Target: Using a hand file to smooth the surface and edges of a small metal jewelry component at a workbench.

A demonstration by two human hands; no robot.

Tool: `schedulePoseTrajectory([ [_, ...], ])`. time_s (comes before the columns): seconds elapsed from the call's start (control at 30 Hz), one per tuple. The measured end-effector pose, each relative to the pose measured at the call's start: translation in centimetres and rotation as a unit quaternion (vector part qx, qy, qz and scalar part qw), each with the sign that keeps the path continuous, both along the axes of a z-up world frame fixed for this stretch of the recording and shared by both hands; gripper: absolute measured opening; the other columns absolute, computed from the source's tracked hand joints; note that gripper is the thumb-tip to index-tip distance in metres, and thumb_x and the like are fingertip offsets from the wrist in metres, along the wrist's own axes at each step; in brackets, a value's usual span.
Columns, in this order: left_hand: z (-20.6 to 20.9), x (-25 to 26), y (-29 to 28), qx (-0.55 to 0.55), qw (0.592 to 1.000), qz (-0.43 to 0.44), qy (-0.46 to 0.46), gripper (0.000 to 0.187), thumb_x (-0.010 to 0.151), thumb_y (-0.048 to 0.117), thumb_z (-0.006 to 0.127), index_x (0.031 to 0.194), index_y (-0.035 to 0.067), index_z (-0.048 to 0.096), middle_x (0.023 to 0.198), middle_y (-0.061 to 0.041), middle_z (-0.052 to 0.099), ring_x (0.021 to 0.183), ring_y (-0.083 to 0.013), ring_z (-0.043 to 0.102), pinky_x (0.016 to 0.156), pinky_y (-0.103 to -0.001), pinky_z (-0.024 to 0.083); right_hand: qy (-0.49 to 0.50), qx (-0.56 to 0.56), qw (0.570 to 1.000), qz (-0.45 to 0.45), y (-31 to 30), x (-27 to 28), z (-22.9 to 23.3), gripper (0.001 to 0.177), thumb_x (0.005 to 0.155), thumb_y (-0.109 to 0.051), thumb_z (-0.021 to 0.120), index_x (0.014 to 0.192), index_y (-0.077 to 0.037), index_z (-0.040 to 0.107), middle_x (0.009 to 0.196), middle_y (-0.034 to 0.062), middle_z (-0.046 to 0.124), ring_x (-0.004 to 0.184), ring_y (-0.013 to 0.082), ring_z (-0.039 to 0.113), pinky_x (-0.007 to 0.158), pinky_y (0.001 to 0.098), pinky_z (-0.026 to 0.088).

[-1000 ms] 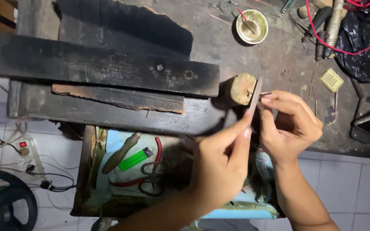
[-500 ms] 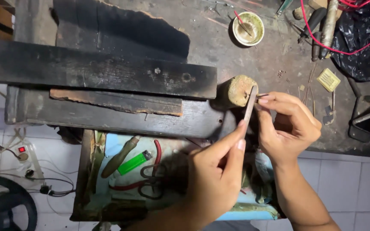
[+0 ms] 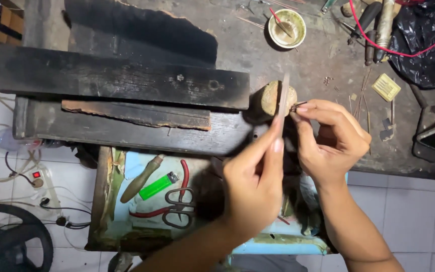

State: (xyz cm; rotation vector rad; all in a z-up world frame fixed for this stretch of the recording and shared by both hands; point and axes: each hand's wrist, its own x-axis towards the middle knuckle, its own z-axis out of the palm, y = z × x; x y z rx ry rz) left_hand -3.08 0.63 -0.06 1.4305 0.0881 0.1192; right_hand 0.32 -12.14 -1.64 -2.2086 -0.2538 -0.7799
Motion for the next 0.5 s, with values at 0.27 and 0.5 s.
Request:
schedulePoseTrajectory([
  [0.27, -0.5, 0.2, -1.1, 0.007, 0.999, -0.021, 0.024, 0.029, 0.101, 0.006, 0.060, 0.127, -0.001, 0.071, 0.089, 0.004, 0.066, 0.057, -0.0038, 0.034, 0.047, -0.024, 0.034, 0.002, -0.002, 1.000, 0.007, 0.1, 0.0, 0.3, 0.016, 0.089, 0.024, 0.066, 0.091, 0.008, 0.068, 0.093, 0.0263, 0.071, 0.087, 0.0329, 0.072, 0.082, 0.0363, 0.057],
  [0.5, -0.8, 2.6, -2.5, -0.077, 0.997, -0.006, 0.022, 0.030, 0.102, 0.009, 0.056, 0.128, -0.003, 0.066, 0.128, -0.018, 0.071, 0.115, -0.0152, 0.068, 0.097, -0.025, 0.057, -0.009, -0.005, 1.000, 0.008, 0.0, 0.1, 0.1, 0.017, 0.087, 0.023, 0.064, 0.092, 0.008, 0.069, 0.094, 0.0255, 0.072, 0.087, 0.0325, 0.073, 0.080, 0.0358, 0.057],
])
